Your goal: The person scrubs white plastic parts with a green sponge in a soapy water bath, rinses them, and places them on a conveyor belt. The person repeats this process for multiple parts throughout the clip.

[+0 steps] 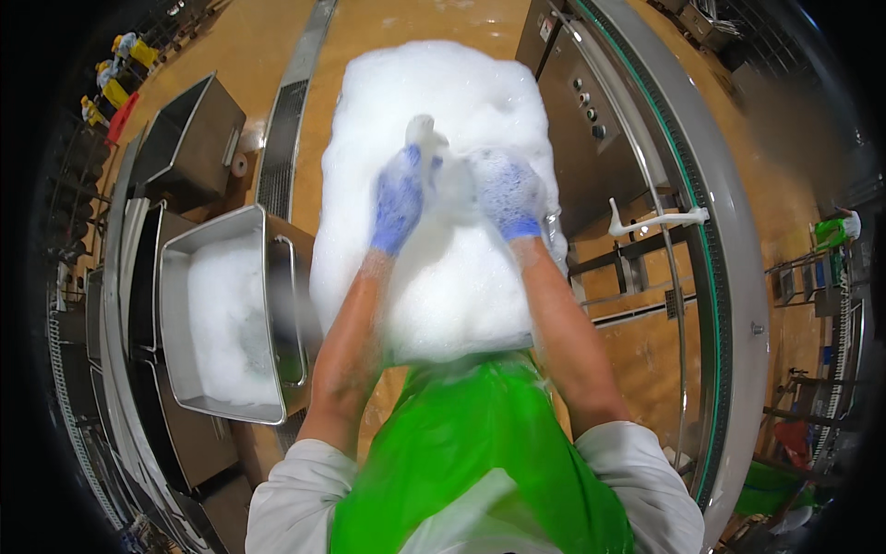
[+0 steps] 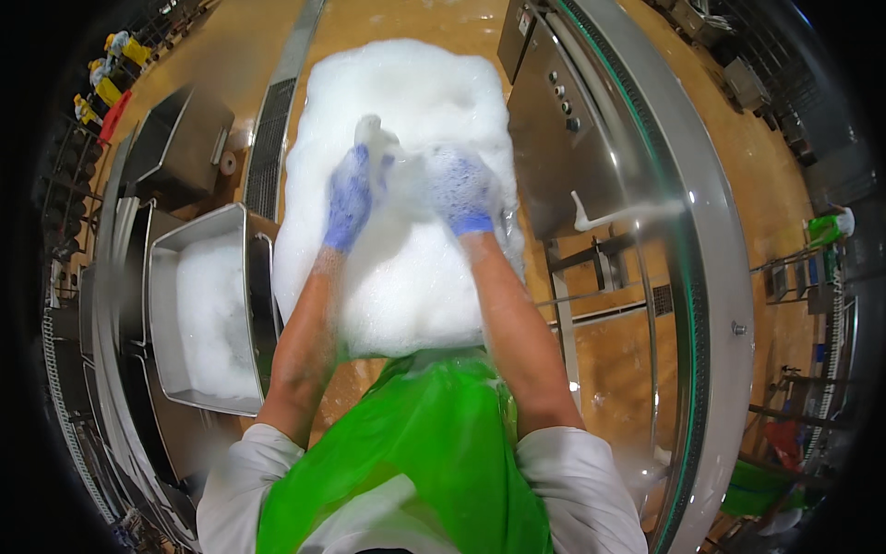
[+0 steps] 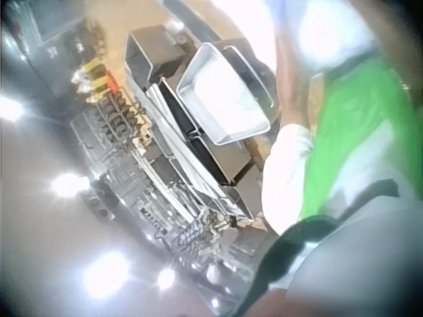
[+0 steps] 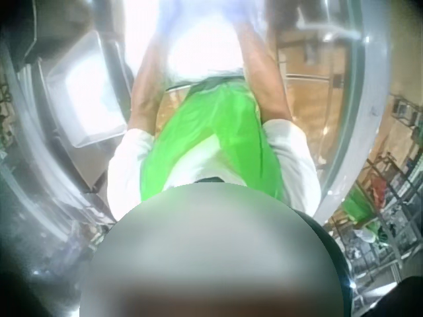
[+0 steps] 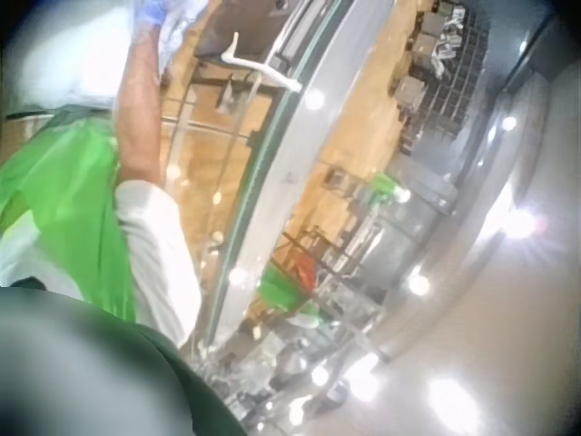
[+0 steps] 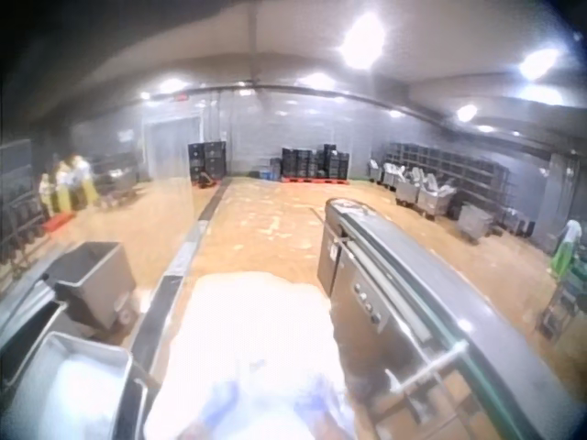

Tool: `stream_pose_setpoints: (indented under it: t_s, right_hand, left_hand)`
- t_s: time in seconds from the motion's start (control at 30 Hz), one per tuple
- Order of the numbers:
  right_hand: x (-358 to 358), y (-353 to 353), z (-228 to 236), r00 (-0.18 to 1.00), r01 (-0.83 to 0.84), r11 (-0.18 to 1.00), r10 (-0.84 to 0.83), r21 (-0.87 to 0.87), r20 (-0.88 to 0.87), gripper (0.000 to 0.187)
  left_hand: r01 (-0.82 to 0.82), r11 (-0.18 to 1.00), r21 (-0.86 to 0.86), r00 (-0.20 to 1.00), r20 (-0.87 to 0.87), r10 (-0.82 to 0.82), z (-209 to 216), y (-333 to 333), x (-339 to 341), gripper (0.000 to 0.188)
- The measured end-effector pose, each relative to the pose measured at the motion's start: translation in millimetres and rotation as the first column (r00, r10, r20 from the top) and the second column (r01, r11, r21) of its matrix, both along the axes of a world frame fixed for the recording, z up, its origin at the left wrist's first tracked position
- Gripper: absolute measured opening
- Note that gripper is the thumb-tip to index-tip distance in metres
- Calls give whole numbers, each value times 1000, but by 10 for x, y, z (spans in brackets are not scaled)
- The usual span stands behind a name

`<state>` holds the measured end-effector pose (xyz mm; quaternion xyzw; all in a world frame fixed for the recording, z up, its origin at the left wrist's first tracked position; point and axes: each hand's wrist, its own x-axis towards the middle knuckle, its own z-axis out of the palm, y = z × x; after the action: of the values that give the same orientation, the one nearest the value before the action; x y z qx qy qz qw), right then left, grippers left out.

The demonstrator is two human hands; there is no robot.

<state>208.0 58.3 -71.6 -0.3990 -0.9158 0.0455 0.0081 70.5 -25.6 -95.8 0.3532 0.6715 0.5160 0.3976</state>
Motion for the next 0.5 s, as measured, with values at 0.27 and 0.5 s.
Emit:
stream_pose_setpoints:
  t_s: [0.27, 0.5]
  right_hand:
    - [-185, -338, -1100, 966, 73, 987, -35, -144, 257, 30]
    - [200, 114, -826, 818, -22, 607, -446, -795, -363, 28]
  left_hand:
    - [223, 868, -444, 155, -863, -481, -1728, 189, -48, 31]
    - [261, 943, -208, 801, -499, -332, -424, 52, -12, 31]
